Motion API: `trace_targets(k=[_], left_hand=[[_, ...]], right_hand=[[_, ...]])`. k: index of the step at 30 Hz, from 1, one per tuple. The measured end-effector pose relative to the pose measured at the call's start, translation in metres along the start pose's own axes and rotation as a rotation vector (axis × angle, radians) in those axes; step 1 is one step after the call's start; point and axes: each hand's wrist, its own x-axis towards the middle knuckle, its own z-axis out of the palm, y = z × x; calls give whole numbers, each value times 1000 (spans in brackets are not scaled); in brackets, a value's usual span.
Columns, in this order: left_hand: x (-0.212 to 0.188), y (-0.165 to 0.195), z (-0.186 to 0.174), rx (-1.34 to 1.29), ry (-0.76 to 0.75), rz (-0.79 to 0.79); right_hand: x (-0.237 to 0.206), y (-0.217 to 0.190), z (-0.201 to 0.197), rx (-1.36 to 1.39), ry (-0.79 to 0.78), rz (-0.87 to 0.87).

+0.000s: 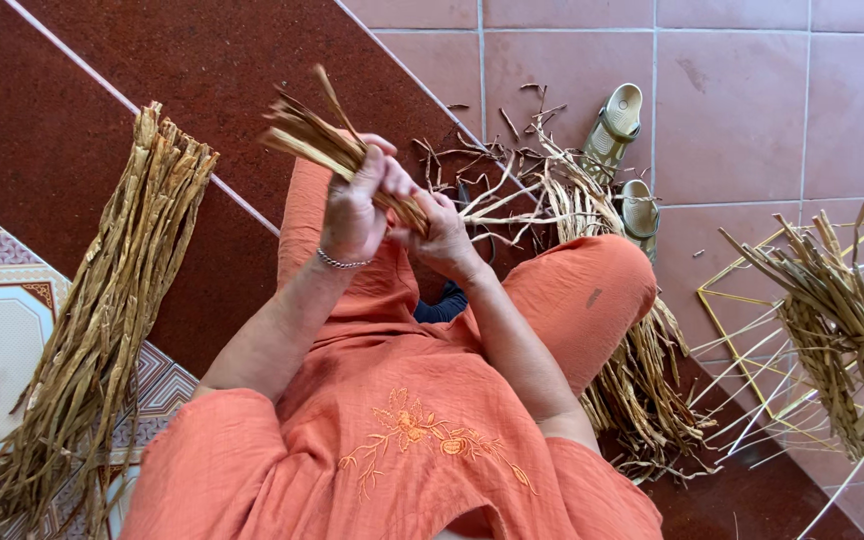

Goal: The person sits on the floor and uses scissors to trim dried plant stems. They repeatedly pick up stems, cut off unwanted parts, and place the trimmed pieces into a pile on the floor.

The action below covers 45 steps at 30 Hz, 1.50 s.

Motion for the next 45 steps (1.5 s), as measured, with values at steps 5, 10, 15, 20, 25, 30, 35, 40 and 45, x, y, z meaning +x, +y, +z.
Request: trace_targets(k=[5,10,15,20,25,30,35,40,45], left_hand=[[-11,89,-17,46,86,285],[-36,168,-78,165,218,542],[-59,165,-166,-10,380,432],[-93,144,-249,-257,651,428],[-133,132,-283,-227,886,477],[-169,117,-282,-227,1007,375],[-187,108,-243,-66,1117,67],[-204,102,-174,813,763,-818],[-143,75,-106,1634,22,53]], right_hand=[[-12,36,1,-276,82,110],[-9,51,-18,-269,106,139],[1,33,-39,-475,-23,79],[14,3,-63,-262,-187,10],[26,-3,-80,-35,-369,214],[32,24,-88,-254,-431,135],[27,44,-85,-473,-324,60],[24,44,-85,-512,-278,30],[29,32,-89,-496,-262,-40]])
